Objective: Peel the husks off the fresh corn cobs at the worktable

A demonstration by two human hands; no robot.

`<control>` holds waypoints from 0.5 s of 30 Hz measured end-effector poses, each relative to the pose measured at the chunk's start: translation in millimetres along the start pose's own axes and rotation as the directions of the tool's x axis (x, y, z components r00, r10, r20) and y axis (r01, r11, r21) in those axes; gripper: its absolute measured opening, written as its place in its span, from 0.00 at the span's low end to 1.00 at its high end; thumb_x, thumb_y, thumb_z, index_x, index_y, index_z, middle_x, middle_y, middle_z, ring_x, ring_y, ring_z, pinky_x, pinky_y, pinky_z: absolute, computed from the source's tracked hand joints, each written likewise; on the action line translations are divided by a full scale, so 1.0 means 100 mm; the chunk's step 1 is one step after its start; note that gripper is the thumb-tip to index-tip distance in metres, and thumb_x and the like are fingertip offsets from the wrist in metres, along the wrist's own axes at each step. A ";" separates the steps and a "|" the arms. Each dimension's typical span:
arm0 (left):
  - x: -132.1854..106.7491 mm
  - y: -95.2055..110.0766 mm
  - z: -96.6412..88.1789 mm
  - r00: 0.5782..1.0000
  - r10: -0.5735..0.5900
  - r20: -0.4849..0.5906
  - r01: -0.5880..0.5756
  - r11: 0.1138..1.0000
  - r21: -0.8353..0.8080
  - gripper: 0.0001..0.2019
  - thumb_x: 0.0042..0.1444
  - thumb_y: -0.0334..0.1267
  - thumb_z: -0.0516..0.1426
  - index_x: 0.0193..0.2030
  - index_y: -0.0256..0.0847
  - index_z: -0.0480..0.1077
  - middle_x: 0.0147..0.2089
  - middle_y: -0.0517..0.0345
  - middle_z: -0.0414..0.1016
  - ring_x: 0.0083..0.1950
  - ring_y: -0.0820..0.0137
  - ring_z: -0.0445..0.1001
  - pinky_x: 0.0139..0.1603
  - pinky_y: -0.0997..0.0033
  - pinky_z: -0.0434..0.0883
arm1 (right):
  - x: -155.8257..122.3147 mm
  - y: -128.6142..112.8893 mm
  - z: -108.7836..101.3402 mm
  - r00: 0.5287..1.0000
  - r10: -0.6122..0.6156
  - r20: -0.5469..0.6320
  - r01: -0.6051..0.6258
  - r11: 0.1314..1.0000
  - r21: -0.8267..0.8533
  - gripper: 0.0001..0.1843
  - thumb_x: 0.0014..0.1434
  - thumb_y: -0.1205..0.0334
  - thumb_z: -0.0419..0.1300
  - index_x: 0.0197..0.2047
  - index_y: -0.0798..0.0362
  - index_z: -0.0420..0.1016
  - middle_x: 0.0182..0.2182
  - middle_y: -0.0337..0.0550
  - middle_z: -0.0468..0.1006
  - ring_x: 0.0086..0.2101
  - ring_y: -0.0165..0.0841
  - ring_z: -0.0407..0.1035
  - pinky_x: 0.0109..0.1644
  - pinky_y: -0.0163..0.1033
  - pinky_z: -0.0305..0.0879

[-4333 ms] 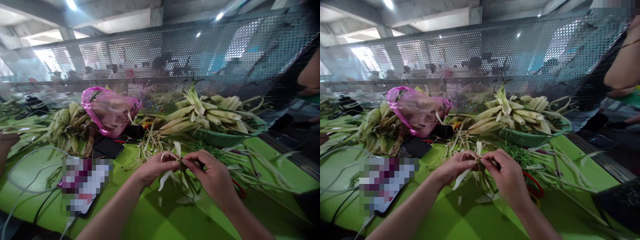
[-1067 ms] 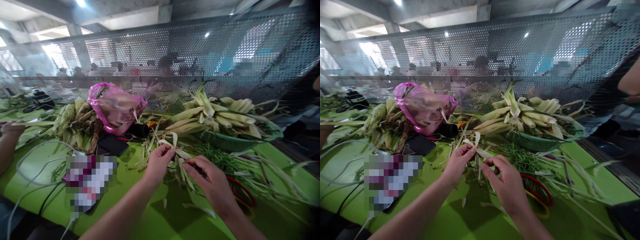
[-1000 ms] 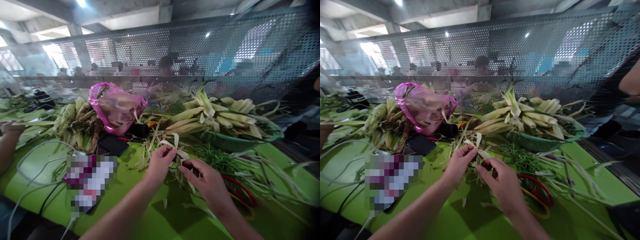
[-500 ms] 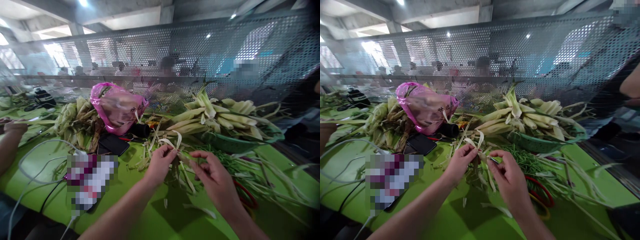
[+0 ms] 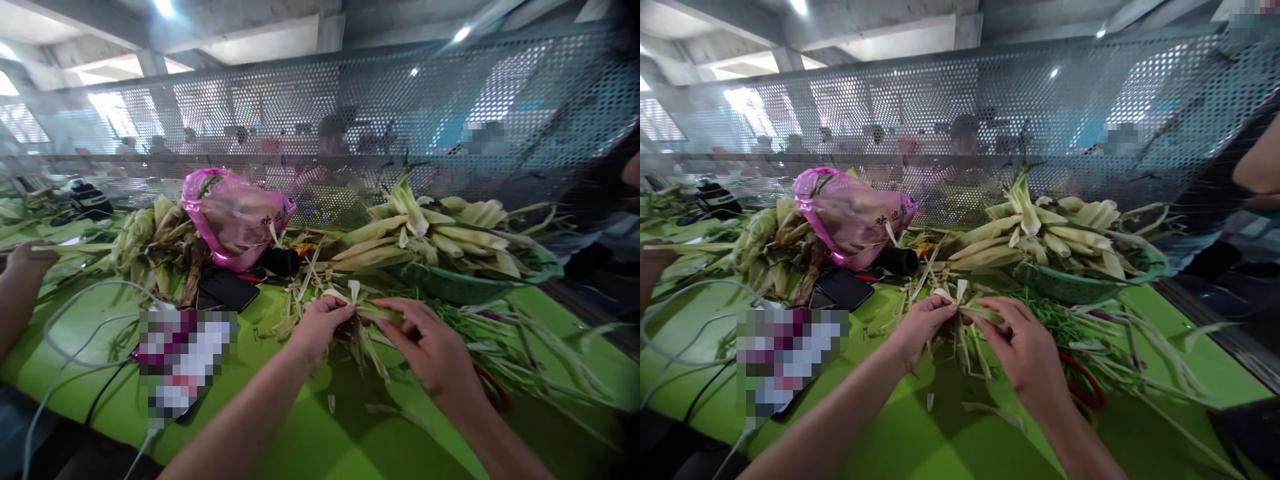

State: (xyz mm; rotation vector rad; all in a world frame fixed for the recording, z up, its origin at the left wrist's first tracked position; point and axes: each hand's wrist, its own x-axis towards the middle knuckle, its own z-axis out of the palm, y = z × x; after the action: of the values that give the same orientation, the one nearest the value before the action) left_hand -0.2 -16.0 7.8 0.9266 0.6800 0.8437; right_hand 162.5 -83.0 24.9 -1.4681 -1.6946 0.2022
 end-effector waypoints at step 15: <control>0.04 -0.08 0.00 0.999 0.000 -0.042 -0.005 0.994 -0.110 0.16 0.42 0.42 0.66 0.29 0.35 0.66 0.24 0.64 0.66 0.25 0.79 0.62 0.28 0.77 0.57 | -0.08 -0.03 0.34 0.836 -0.510 0.201 0.548 0.778 -0.306 0.19 0.58 0.74 0.51 0.51 0.51 0.71 0.44 0.47 0.76 0.43 0.39 0.68 0.48 0.45 0.58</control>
State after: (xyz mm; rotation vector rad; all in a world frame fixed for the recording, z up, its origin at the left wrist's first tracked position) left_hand 4.4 -15.5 0.2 0.8131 0.6620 0.8962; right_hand 136.4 -77.3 2.2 -1.1640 -2.2517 -0.3590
